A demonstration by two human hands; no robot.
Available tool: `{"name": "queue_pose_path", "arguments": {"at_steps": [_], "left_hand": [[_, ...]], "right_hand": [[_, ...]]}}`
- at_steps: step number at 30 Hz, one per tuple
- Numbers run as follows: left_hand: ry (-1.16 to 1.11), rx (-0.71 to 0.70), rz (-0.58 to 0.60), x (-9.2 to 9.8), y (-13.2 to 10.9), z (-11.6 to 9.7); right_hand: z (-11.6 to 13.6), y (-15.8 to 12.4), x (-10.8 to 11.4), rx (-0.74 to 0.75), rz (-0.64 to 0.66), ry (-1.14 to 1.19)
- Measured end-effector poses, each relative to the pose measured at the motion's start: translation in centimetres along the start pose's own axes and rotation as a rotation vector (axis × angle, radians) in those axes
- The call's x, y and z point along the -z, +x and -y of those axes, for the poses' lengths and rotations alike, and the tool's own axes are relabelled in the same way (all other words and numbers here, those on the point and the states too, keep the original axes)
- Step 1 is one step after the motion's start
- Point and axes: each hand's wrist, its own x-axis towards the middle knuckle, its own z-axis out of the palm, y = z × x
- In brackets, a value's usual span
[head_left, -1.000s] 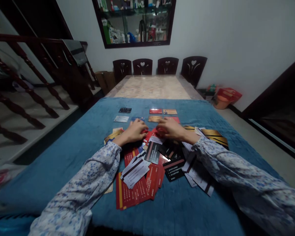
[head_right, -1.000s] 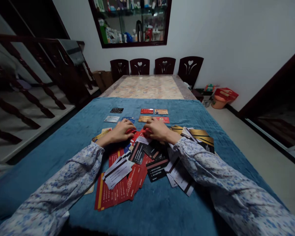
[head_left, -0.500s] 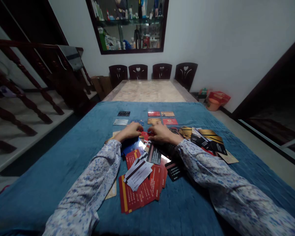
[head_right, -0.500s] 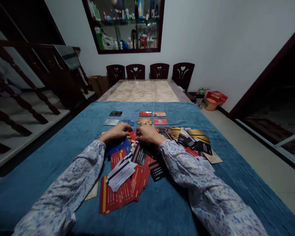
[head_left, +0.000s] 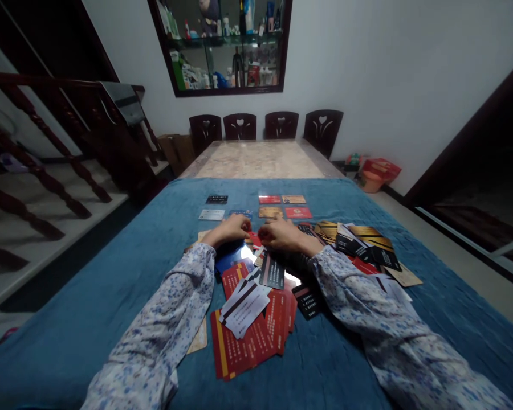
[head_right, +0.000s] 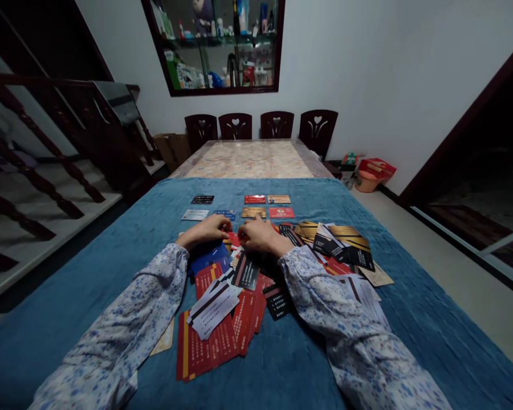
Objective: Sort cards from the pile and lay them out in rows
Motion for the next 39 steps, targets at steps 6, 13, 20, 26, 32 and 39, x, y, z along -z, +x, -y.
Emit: {"name": "queue_pose_path", "arguments": {"at_steps": [6, 13, 20, 26, 32, 39], "left_hand": [[0.130, 0.067, -0.058, -0.7, -0.2, -1.3], [0.285, 0.023, -0.125, -1.2, -0.6, -2.9], [0.334, -0.087, -0.084, -0.2, -0.9, -2.9], [0.251, -0.104, -0.051, 0.4, -0.5, -1.5], [0.188, -0.090, 0.026, 1.1, -0.6, -1.3], [0.178, -0.088, 0.070, 1.8, -0.9, -1.4]], "right_hand": [[0.0, -0.3, 0.0, 0.028, -0.039, -0.001], [0.1, -0.1, -0.1, 0.007, -0.037, -0.010], [0.0, 0.3, -0.4, 0.033, -0.077, -0.044], [-1.2, 0.9, -1.1, 0.241, -0.145, -0.116], [-2.1, 1.7, -2.3, 0.357, -0.257, -0.139], [-1.6, 2.0, -3.4, 0.300, -0.378, -0.214]]}}
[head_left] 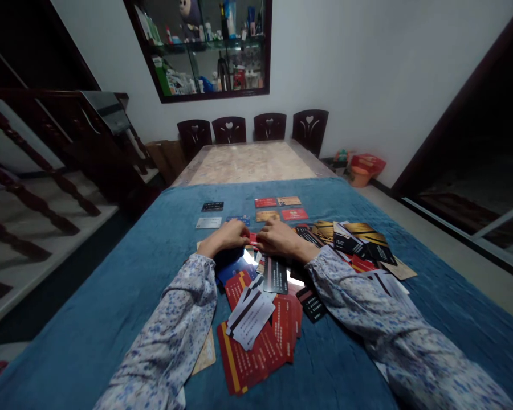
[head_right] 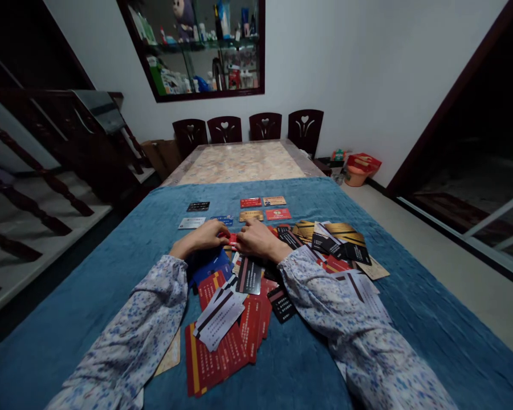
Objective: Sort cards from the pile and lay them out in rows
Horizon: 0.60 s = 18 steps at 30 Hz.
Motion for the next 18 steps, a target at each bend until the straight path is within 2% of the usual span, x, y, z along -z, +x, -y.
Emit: {"name": "queue_pose_path", "arguments": {"at_steps": [11, 18], "left_hand": [[-0.030, 0.002, 0.003, -0.1, 0.1, 1.0], [-0.031, -0.019, 0.011, 0.5, -0.3, 0.9]], "right_hand": [[0.4, 0.1, 0.8, -0.027, 0.055, -0.008], [-0.3, -0.1, 0.3, -0.028, -0.028, 0.090]]}}
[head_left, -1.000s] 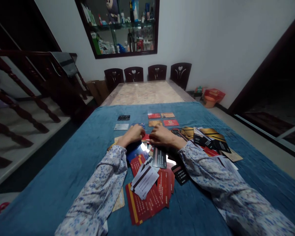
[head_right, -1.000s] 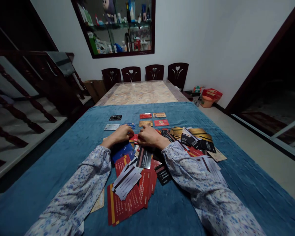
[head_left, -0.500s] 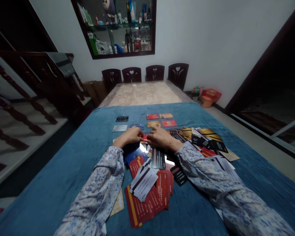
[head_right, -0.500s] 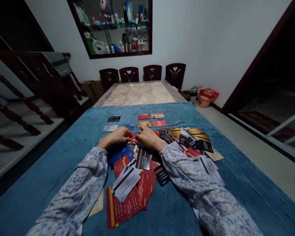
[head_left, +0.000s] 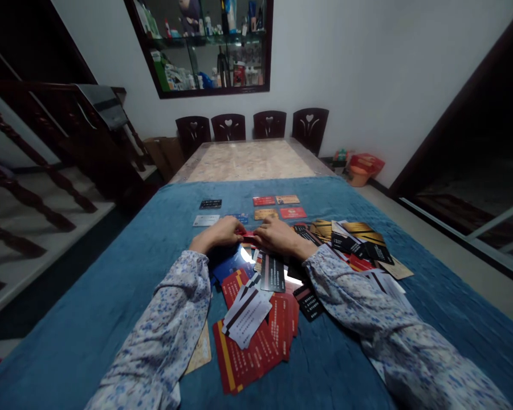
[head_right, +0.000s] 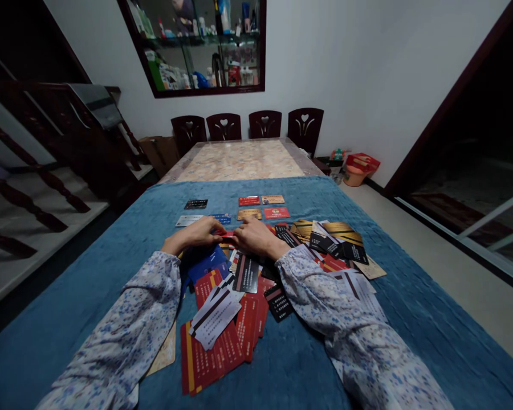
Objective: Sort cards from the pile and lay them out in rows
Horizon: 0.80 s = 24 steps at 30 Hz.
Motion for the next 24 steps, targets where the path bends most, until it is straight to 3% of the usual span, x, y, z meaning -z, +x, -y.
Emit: {"name": "queue_pose_path", "arguments": {"at_steps": [6, 14, 24], "left_hand": [[-0.048, 0.009, -0.045, 0.6, -0.5, 0.0], [-0.148, 0.005, -0.114, 0.9, -0.4, 0.7], [-0.170, 0.007, -0.216, 0.3, -0.2, 1.0]], "right_hand": [[-0.5, -0.2, 0.5, -0.003, 0.007, 0.043], [-0.4, -0.4, 0.8, -0.188, -0.105, 0.169], [-0.5, -0.5, 0.9, -0.320, -0.103, 0.185]]}}
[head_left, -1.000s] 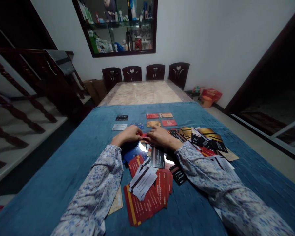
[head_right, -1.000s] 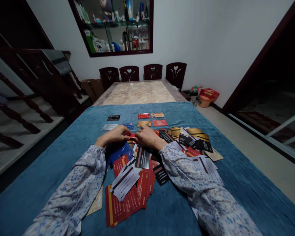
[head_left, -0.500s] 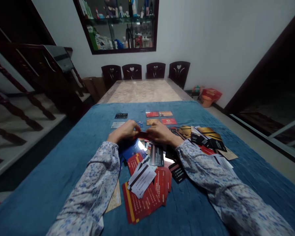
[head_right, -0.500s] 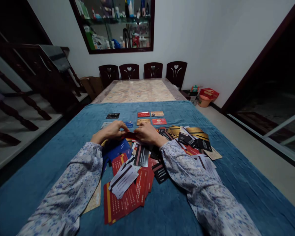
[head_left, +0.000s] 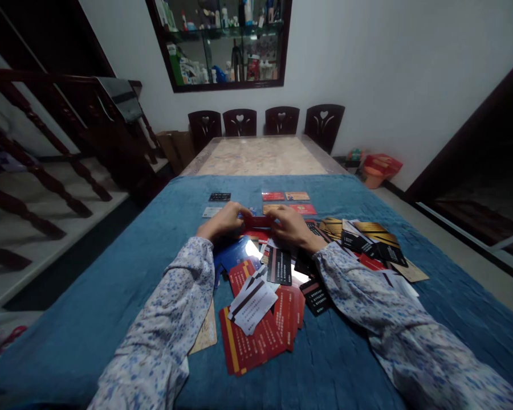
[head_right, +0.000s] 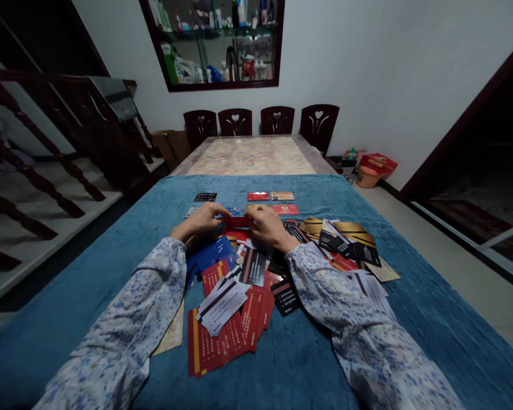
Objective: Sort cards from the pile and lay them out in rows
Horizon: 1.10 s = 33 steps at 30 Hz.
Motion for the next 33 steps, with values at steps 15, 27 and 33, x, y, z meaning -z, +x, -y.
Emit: {"name": "queue_pose_path", "arguments": {"at_steps": [15, 27, 33], "left_hand": [[0.008, -0.055, -0.117, 0.8, -1.3, -0.7], [-0.041, -0.022, -0.230, 0.4, -5.0, -0.9], [-0.103, 0.001, -0.263, -0.9, -5.7, -0.2]], "right_hand": [[2.1, -0.3, 1.7, 0.064, -0.083, -0.046], [3.2, -0.6, 1.2, 0.091, -0.045, -0.053], [4.1, -1.0, 1.4, 0.115, 0.044, -0.039]]}}
